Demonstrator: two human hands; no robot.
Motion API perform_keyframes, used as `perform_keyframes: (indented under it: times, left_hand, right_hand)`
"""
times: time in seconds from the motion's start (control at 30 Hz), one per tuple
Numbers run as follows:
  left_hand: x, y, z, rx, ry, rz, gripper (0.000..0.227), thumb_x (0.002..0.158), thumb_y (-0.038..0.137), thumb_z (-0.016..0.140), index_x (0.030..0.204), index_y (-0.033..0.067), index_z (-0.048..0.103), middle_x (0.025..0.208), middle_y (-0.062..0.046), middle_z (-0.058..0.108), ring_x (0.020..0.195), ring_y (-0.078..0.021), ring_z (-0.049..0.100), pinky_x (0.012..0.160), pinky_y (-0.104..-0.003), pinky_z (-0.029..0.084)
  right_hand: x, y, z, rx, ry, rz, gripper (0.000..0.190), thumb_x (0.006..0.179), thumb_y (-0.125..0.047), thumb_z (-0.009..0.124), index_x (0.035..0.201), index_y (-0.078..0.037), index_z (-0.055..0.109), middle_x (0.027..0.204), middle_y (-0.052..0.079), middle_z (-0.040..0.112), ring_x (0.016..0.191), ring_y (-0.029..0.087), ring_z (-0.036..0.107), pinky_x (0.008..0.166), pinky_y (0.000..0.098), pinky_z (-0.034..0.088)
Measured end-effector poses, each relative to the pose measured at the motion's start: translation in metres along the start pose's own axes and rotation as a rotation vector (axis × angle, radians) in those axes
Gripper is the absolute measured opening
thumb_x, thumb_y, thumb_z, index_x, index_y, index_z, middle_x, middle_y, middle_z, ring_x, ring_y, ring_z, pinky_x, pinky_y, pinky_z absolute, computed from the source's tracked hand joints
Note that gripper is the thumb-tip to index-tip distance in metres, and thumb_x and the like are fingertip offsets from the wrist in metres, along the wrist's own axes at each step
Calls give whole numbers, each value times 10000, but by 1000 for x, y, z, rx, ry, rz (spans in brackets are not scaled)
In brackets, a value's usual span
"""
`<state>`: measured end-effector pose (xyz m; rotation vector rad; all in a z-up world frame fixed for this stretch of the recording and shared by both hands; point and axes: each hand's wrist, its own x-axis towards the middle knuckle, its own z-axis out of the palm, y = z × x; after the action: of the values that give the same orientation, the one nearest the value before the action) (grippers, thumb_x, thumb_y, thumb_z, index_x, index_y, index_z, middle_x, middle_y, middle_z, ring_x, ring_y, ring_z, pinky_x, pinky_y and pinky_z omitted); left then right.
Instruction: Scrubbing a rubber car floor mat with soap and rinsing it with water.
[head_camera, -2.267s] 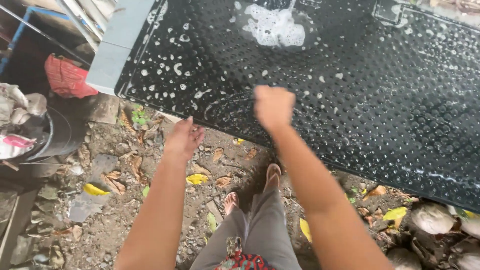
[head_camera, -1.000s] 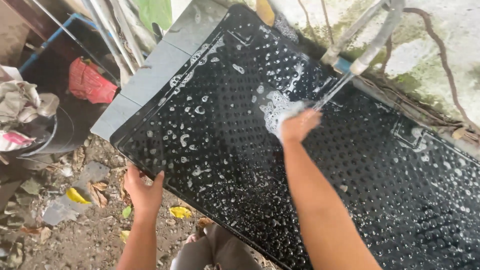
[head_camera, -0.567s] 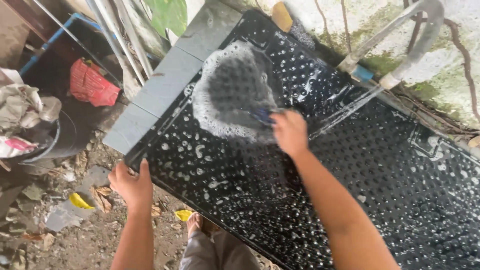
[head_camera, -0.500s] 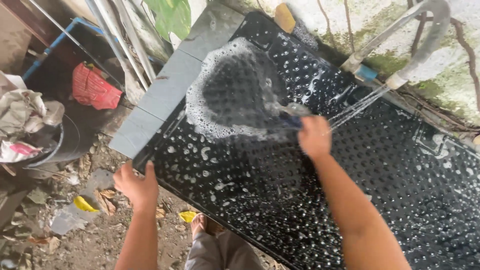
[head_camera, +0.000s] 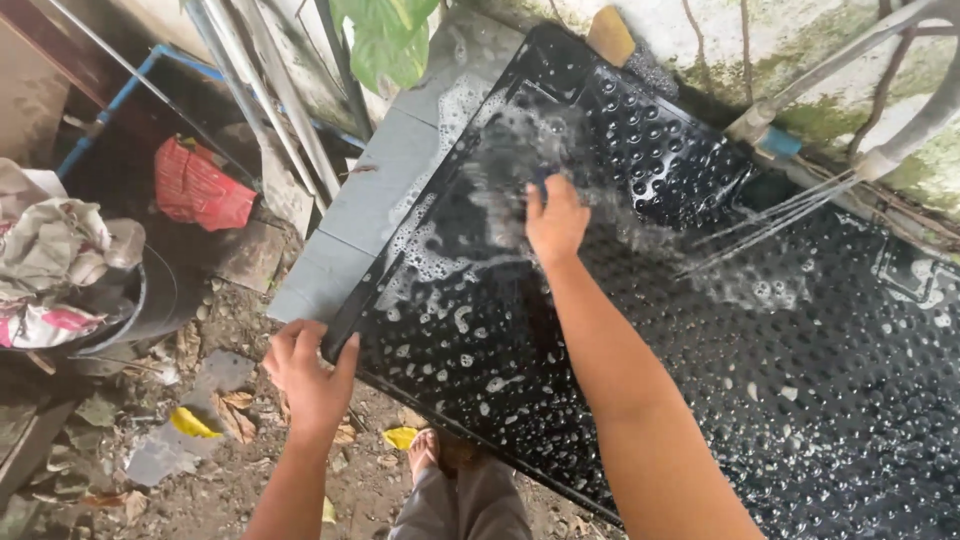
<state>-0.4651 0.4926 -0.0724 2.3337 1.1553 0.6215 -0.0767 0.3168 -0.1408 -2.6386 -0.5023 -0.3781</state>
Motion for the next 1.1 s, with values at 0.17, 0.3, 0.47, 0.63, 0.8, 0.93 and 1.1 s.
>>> perform_keyframes:
  times: [0.17,0.3,0.47,0.63,0.8,0.93,1.1]
  left_hand:
    - [17,-21,21,-78,-99,64,315,781,306,841,960,126,653,1241,1,475,1233,-362,381,969,-512,334]
    - [23,-3,5,-107,-134,120,237,803,235,801,915,99,643,1239,-18,485,1204,-329,354,994,-475,287]
    - [27,-14,6,-42,-27,363,351,735,274,785,924,75,566,1381,-68,438,1249,-391,300,1040,-522,226]
    - [31,-24,10,79,171,571,407,818,445,730,974,124,534,1400,-131,503,1258,-396,371,1072,-583,221]
    - [33,-23,10,-19,4,488,425,890,491,662,1037,131,491,1562,-144,398,1470,-451,218,1160,-690,21]
    - [35,-3,0,2,-73,453,497,759,295,737,1164,137,498,1606,-160,312,1524,-483,125,1155,-725,-30]
    - [42,50,14,223,-122,427,419,685,167,708,1070,185,543,1527,-118,444,1542,-452,202,1221,-683,9]
  right_hand:
    - [-53,-106,-37,158,108,-417,232,749,-338,770,730,-190,593,789,30,472,750,306,569,638,426,462]
    - [-105,-169,-11,378,-5,-738,182,683,-251,744,738,-190,582,836,46,538,715,315,577,622,450,445]
    - [-59,-166,34,102,-62,-697,129,742,-246,711,824,-187,630,863,28,540,825,302,576,663,456,438]
    - [-103,-181,4,215,-155,-702,169,740,-201,711,881,-169,625,870,26,530,831,311,579,680,439,443]
    - [-87,-174,-2,293,-227,-635,294,752,-190,713,1035,-147,647,930,83,593,856,323,610,738,480,485]
    - [-91,-190,-26,286,-120,-547,158,811,-183,712,925,-126,618,856,78,568,810,309,596,731,444,478]
    - [-97,-177,-17,260,-94,-741,94,902,-239,558,981,-190,570,912,31,533,844,268,579,709,383,458]
